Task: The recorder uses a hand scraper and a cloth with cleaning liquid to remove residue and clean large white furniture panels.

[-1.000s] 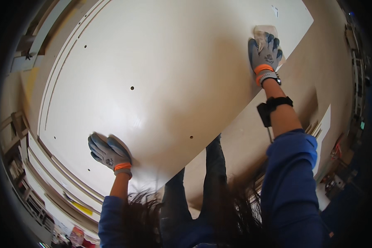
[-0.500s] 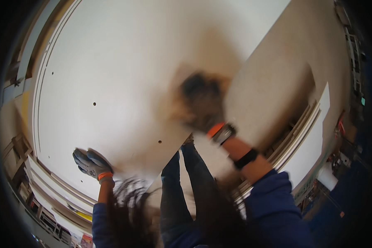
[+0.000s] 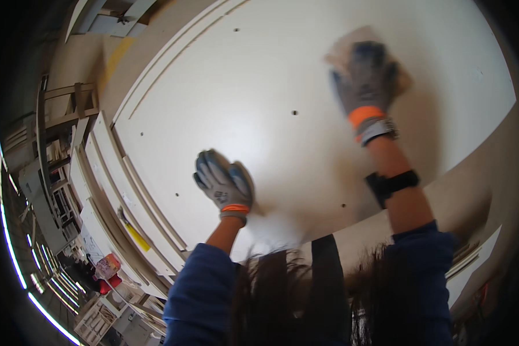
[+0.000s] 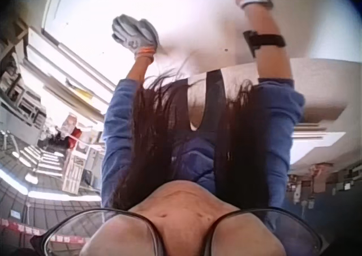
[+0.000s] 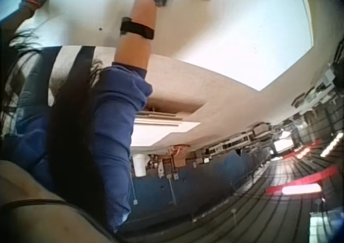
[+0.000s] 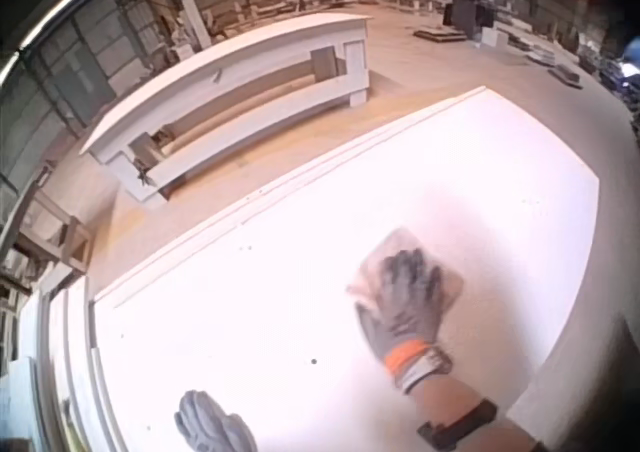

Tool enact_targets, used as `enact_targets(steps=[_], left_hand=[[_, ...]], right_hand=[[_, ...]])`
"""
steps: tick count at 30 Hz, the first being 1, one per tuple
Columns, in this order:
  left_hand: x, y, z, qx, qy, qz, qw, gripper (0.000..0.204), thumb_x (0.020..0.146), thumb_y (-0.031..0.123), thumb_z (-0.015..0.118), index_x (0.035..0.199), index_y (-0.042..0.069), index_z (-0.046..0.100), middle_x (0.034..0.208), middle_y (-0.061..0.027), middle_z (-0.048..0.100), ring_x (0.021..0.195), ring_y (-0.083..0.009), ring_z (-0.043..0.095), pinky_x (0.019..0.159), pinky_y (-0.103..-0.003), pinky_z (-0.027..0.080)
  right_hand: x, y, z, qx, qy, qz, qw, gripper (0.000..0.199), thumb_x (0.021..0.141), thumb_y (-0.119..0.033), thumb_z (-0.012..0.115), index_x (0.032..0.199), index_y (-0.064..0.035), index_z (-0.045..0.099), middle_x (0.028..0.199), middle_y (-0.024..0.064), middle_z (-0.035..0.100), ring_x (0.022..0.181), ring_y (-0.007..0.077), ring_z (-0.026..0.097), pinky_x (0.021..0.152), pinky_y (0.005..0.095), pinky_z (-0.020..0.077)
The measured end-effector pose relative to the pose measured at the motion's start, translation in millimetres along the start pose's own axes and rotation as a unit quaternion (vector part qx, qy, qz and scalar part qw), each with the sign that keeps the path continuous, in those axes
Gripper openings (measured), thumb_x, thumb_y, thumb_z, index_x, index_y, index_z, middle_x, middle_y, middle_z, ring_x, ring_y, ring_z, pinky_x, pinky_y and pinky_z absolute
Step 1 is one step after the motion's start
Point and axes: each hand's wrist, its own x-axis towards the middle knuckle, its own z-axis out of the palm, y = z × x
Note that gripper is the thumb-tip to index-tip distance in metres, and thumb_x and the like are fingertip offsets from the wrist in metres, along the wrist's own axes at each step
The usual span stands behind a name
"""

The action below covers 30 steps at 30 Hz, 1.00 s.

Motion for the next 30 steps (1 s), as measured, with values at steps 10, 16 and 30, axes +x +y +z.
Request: enact_targets(steps=[10,16,30], left_hand=[[-3,-56,-14,-0.169,-0.018,0.054,0.984,0.065,0.084,0.03,0.059,0.137,-0.003,0.038,0.141,-0.025,0.038,0.134,-0.0412,0.032,0.11,-0.054,0.02],[-41,-216,-28,-0.022,-0.016,-0.079,0.996,0.062,0.096,0.035,0.045,0.143,-0.003,0.031,0.147,-0.0257,0.03,0.137,-0.0433,0.026,0.113,-0.049,0.02],[-15,-233,25,-0.155,0.053,-0.175,0.971,0.057,0.098,0.038,0.031,0.136,-0.004,0.038,0.138,-0.0264,0.039,0.129,-0.0473,0.034,0.107,-0.058,0.026]], right_hand=[[-21,-33,-3,0.06,0.04,-0.216,0.974,0.075,0.083,-0.048,0.056,0.14,-0.0025,0.038,0.147,0.016,0.034,0.14,0.0311,0.026,0.112,0.0534,0.0207],[94,8,34,0.025,0.08,0.165,0.983,0.057,0.092,-0.048,0.042,0.133,-0.0098,0.047,0.139,0.0104,0.042,0.132,0.0305,0.034,0.109,0.051,0.0239],[-33,-281,-63,0.309,-0.062,-0.515,0.797,0.06,0.075,-0.045,0.061,0.122,-0.007,0.053,0.131,0.0122,0.052,0.131,0.0295,0.04,0.11,0.0514,0.0247]])
